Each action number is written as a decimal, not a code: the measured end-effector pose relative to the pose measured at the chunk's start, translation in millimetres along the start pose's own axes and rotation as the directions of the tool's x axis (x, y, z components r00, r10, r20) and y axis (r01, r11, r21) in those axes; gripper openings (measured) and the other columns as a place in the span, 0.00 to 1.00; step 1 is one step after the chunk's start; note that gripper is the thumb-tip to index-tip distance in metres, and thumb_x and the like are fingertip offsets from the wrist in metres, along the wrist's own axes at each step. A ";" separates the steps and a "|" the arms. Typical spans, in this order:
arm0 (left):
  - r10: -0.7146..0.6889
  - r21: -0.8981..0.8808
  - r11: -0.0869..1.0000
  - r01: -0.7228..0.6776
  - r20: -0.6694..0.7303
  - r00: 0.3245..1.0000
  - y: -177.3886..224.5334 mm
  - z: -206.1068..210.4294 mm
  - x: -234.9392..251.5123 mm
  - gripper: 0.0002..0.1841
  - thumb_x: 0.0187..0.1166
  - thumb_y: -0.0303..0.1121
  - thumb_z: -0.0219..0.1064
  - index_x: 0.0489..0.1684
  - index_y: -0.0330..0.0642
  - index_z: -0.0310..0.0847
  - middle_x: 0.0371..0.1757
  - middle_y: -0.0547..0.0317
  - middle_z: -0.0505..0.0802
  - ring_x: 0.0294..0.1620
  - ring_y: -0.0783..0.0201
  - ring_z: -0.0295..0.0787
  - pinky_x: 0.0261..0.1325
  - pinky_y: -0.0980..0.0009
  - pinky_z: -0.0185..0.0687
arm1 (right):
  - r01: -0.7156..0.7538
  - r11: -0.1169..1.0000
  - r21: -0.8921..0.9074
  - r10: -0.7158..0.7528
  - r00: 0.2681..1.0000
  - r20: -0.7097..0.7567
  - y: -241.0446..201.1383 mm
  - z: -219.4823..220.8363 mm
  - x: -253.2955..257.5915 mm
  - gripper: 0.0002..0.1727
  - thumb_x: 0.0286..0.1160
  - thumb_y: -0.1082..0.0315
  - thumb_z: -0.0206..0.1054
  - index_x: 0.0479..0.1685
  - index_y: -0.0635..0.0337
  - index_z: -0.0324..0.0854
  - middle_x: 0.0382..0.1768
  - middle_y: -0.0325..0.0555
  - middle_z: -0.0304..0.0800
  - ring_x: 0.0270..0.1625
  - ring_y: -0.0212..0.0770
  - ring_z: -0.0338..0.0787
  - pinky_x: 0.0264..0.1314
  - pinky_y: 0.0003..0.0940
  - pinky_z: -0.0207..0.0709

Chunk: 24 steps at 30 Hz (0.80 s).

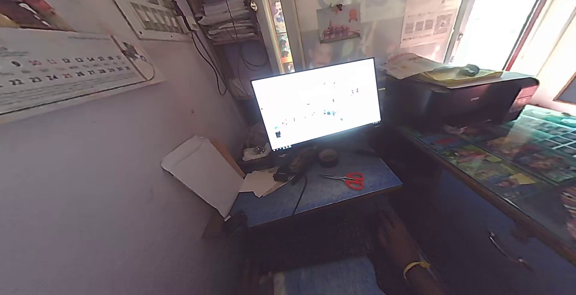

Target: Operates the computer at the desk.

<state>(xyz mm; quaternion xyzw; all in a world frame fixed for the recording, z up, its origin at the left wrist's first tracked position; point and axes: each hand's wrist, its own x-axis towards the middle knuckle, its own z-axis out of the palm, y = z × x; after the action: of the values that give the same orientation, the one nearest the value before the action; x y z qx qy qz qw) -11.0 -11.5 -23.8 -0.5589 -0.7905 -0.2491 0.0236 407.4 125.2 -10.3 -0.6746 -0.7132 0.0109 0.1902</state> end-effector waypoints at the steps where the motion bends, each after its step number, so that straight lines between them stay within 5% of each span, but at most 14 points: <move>1: 0.000 0.003 1.000 0.000 -0.001 1.000 -0.7 0.9 0.0 0.33 0.87 0.53 0.55 0.79 0.32 0.73 0.89 0.33 0.66 0.88 0.36 0.64 0.88 0.45 0.60 | 0.001 1.000 0.000 -0.001 1.000 -0.006 0.2 0.5 0.1 0.30 0.83 0.52 0.57 0.83 0.50 0.75 0.85 0.55 0.71 0.86 0.56 0.71 0.86 0.50 0.68; 24: -0.019 0.066 0.998 0.019 0.002 1.000 8.8 -11.7 1.6 0.33 0.87 0.56 0.50 0.79 0.37 0.75 0.86 0.33 0.71 0.89 0.38 0.63 0.87 0.46 0.62 | 0.008 1.000 0.025 -0.007 1.000 -0.022 -2.0 -3.2 1.8 0.32 0.82 0.53 0.58 0.87 0.51 0.70 0.85 0.55 0.71 0.87 0.56 0.71 0.87 0.52 0.66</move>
<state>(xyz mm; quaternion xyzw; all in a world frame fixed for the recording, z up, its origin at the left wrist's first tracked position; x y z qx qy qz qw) -6.6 -12.8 -9.8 -0.5506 -0.8037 -0.2224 0.0384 406.4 126.1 -6.3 -0.6697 -0.7133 0.0116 0.2064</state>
